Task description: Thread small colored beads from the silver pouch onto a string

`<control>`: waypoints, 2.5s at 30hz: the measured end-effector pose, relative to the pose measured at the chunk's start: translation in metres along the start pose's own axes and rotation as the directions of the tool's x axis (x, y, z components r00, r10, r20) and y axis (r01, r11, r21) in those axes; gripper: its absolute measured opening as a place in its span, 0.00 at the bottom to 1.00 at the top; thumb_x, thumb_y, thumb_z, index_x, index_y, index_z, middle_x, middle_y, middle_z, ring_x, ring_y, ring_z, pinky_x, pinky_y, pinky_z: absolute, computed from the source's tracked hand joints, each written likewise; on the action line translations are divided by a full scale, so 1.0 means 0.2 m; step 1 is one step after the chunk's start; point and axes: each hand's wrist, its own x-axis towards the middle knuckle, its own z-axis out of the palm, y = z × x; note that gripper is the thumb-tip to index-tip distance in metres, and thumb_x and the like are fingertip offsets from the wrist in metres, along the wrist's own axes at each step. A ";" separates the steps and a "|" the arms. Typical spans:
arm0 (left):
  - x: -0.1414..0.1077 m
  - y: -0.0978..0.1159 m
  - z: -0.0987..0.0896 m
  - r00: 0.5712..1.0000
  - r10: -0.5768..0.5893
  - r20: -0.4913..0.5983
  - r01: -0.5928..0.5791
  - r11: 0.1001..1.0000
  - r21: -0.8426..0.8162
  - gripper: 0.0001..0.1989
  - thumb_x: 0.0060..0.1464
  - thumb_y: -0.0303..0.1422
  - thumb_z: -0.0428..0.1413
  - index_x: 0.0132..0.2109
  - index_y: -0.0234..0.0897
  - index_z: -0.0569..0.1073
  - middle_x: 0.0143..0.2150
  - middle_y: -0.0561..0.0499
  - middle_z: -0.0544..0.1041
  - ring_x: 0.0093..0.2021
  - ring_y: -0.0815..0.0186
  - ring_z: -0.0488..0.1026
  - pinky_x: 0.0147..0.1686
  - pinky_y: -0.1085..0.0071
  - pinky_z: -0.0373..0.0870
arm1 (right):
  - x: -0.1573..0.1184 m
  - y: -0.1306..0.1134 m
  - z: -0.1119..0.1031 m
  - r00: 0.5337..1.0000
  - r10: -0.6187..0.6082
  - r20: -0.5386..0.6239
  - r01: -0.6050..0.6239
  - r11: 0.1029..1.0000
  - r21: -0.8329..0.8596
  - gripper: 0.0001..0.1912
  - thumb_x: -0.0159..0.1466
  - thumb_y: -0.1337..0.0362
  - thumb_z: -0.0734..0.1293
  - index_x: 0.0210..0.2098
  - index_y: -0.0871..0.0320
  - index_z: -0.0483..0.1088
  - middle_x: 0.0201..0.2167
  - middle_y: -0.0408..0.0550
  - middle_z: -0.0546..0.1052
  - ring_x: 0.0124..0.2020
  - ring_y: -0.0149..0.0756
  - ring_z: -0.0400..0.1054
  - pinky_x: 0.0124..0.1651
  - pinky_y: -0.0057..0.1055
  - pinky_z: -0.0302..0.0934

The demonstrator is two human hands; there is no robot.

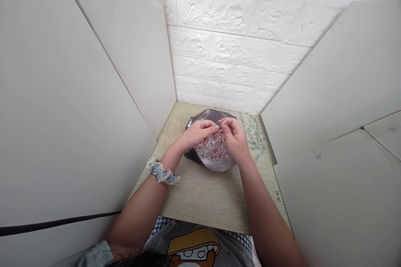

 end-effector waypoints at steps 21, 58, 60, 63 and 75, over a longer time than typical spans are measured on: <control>0.01 -0.02 -0.02 0.989 0.002 -0.145 -0.039 0.966 -0.255 0.11 0.47 0.39 0.52 0.30 0.34 0.66 0.16 0.60 0.48 0.15 0.79 0.45 0.14 0.80 0.39 | -0.04 0.18 -0.03 0.951 0.250 0.179 -0.018 0.628 -0.778 0.11 0.56 0.70 0.55 0.23 0.57 0.65 0.24 0.48 0.63 0.20 0.27 0.55 0.23 0.26 0.48; 0.01 -0.03 0.00 0.993 -0.047 -0.105 -0.012 0.866 -0.499 0.07 0.46 0.33 0.52 0.30 0.32 0.67 0.22 0.55 0.65 0.20 0.77 0.63 0.18 0.81 0.57 | -0.01 0.00 0.03 0.987 0.146 -0.067 -0.129 0.969 0.208 0.10 0.53 0.58 0.63 0.31 0.57 0.67 0.31 0.45 0.70 0.32 0.30 0.64 0.35 0.30 0.62; 0.01 -0.03 0.00 0.996 -0.052 -0.070 -0.003 0.782 -0.623 0.06 0.47 0.31 0.52 0.30 0.32 0.66 0.26 0.53 0.68 0.26 0.75 0.67 0.26 0.79 0.64 | -0.02 -0.02 0.04 0.995 0.013 -0.098 -0.007 0.998 0.056 0.08 0.54 0.60 0.63 0.30 0.56 0.69 0.33 0.46 0.69 0.36 0.32 0.64 0.35 0.29 0.61; 0.02 -0.04 -0.01 0.997 -0.070 -0.041 0.018 0.683 -0.730 0.03 0.48 0.29 0.51 0.30 0.32 0.66 0.29 0.50 0.71 0.28 0.74 0.69 0.30 0.77 0.66 | -0.04 -0.04 0.04 0.988 -0.133 -0.083 0.120 0.983 -0.142 0.06 0.54 0.62 0.63 0.29 0.55 0.71 0.37 0.47 0.67 0.42 0.33 0.62 0.43 0.33 0.59; 0.01 -0.04 -0.04 0.991 -0.106 0.086 0.134 0.622 -0.772 0.06 0.53 0.28 0.46 0.30 0.31 0.65 0.35 0.42 0.74 0.29 0.70 0.70 0.27 0.77 0.65 | -0.04 0.00 0.04 0.973 -0.231 0.030 0.223 0.890 -0.397 0.05 0.53 0.61 0.64 0.29 0.50 0.73 0.48 0.45 0.64 0.52 0.36 0.54 0.52 0.39 0.51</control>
